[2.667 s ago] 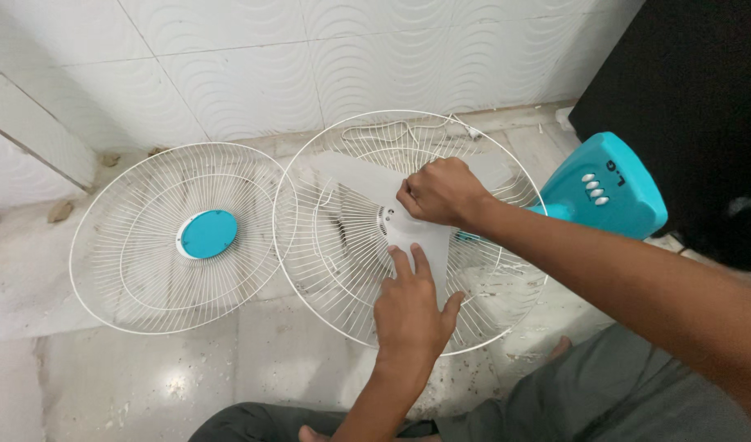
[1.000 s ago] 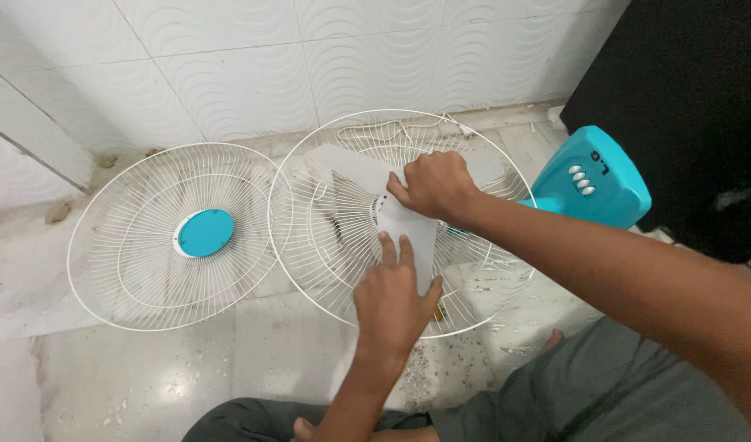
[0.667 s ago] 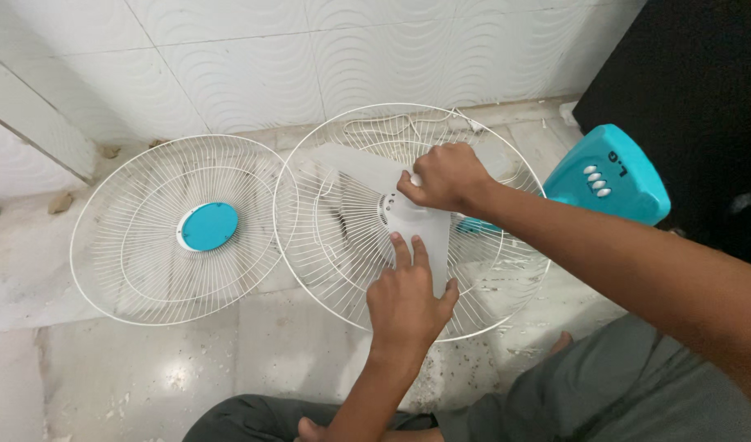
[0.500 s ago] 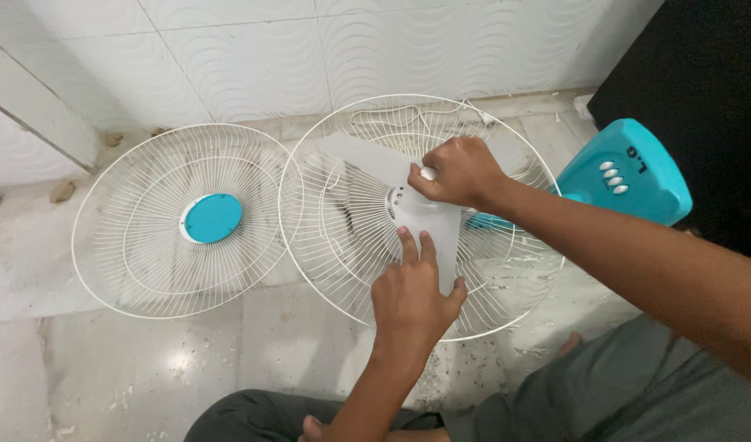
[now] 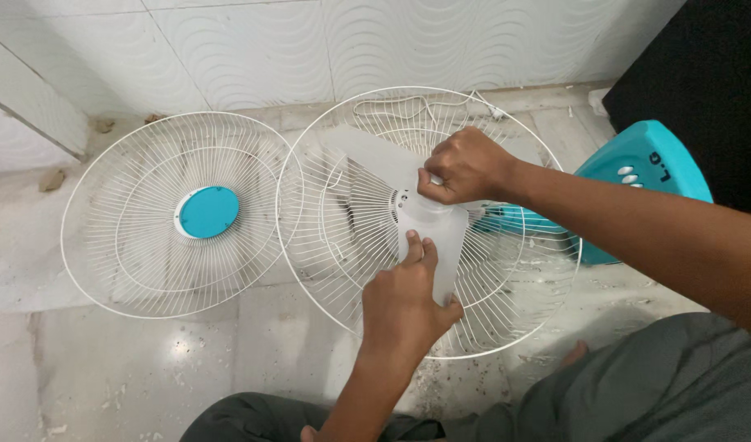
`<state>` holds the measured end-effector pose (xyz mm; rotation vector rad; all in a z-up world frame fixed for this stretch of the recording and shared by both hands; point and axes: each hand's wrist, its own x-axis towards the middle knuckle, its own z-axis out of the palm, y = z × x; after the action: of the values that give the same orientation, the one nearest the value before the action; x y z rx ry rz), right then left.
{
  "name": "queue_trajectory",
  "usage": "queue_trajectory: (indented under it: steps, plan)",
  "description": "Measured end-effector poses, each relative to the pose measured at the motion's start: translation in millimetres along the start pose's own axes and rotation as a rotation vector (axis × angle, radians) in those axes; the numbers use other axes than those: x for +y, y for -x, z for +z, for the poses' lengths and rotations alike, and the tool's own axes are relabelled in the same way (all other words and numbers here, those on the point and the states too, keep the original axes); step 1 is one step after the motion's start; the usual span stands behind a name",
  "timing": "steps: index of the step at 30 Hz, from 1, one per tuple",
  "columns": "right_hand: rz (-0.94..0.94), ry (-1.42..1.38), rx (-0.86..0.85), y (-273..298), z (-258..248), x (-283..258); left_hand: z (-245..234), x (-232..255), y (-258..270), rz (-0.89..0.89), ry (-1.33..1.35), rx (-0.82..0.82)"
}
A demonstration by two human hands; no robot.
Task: The person assembles a table fan by attaching the fan blades to the motor hub, securing them with a nut, and then attaching the front and rear wire cages. The person uses a screwdriver to tighten the central nut and aligns the cage clips.
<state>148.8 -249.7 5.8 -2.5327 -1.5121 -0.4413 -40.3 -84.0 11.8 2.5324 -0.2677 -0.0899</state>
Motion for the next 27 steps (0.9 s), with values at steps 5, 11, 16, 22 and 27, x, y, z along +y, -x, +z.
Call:
queue_trajectory:
  steps: [5,11,16,22,27]
  plan:
    - [0.067,0.001,0.025,2,5,1,-10,-23,0,0.045,0.031,0.018]
    - [0.116,0.053,0.035,6,10,-1,-18,-52,-6,0.074,0.014,-0.041]
    - [0.223,0.059,-0.030,6,7,-7,-26,-67,-1,0.151,0.020,0.028]
    - [0.340,0.154,-0.027,8,-11,-33,-23,-53,8,0.026,-0.038,-0.019]
    - [0.657,0.131,-0.033,33,-36,-54,2,-49,41,0.042,-0.066,0.431]
